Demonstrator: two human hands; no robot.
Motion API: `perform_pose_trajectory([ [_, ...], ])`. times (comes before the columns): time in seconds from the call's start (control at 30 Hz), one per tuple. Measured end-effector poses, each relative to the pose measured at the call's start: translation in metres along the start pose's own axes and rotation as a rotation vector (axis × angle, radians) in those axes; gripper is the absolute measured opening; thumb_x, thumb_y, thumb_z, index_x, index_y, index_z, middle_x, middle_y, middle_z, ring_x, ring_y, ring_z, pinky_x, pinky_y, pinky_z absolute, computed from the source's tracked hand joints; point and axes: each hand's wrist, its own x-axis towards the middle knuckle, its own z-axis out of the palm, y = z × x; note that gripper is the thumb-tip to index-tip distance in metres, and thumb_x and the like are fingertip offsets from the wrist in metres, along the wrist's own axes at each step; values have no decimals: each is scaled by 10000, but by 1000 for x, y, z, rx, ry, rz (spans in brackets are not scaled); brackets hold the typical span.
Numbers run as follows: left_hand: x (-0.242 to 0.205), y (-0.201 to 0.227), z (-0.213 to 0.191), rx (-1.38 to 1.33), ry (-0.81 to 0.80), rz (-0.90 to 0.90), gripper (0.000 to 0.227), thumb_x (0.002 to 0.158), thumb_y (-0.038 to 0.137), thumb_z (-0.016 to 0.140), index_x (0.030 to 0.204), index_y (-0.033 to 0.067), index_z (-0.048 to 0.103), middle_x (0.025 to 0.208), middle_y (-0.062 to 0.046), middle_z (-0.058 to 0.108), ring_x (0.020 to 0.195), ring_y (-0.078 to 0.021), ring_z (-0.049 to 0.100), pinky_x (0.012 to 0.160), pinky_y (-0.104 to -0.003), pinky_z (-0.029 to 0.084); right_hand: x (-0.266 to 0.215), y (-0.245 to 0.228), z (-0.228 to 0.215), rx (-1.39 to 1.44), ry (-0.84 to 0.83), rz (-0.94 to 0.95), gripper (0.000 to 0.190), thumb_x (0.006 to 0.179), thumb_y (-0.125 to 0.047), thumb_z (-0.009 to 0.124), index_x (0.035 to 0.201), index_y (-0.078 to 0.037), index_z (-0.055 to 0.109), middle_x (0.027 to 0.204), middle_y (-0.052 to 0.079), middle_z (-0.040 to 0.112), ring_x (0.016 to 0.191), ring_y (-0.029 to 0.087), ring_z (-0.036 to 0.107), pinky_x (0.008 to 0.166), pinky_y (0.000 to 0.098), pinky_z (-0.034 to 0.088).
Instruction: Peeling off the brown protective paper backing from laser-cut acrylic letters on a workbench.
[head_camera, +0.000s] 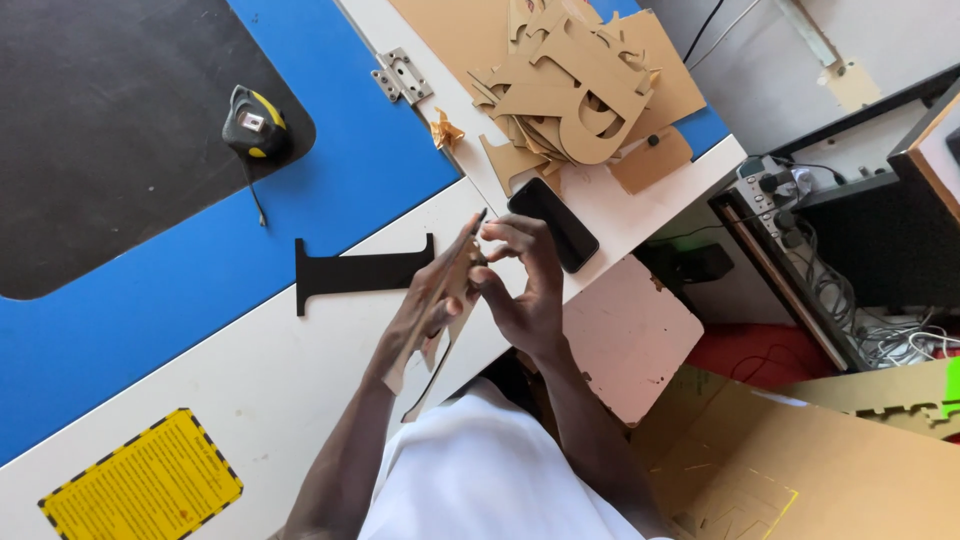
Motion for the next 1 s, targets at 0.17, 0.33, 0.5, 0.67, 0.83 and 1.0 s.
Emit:
perform_pose_trajectory([
  [0.17, 0, -3, 9, 92, 34, 99, 1153, 962, 778, 726, 1761, 13, 396, 1131, -136, 664, 974, -209, 703, 870, -375, 596, -4, 7, 14, 144, 105, 43, 50, 1121, -71, 743, 1132, -35, 775, 1249, 114, 670, 602, 122, 720, 499, 262, 658],
  [0.33, -2, -55, -25, 44, 113, 222, 867, 1059, 664, 599, 1362, -137, 733, 1047, -252, 756, 860, -293, 776, 784, -374, 638, -10, 4, 18, 168, 99, 106, 59, 1107, -35, 735, 1104, 1, 782, 1369, 190, 736, 767, 204, 775, 556, 288, 655],
  [0.5, 5, -44, -11, -139, 113, 256, 723, 1120, 497, 566, 1479, -127, 633, 1201, -235, 748, 1077, -250, 739, 982, -286, 577, -16, 5, 21, 190, 8, 99, 75, 1141, -4, 645, 1147, -58, 697, 1324, 148, 844, 1432, 353, 710, 1239, 523, 501],
  [0.67, 19, -28, 10, -308, 111, 280, 621, 1174, 346, 538, 1584, -120, 544, 1339, -221, 742, 1272, -212, 706, 1161, -207, 521, -21, 11, 20, 226, 12, 90, 90, 1144, 31, 599, 1144, -36, 659, 1241, 164, 861, 1339, 339, 768, 1276, 516, 474],
  [0.83, 35, -45, -17, -482, 94, 294, 559, 1228, 195, 513, 1690, -115, 455, 1478, -206, 735, 1467, -175, 672, 1340, -130, 464, -28, 12, 20, 275, 20, 116, 97, 1139, 60, 571, 1116, -12, 631, 1155, 200, 852, 1230, 382, 815, 1207, 542, 541],
  [1.0, 33, -21, -29, -391, 126, 64, 928, 982, 793, 635, 1357, -48, 518, 1175, -293, 730, 1059, -322, 822, 913, -418, 697, -28, 9, 18, 296, 27, 115, 105, 1146, 85, 547, 1145, -2, 606, 1139, 214, 821, 1164, 382, 826, 1076, 497, 619],
])
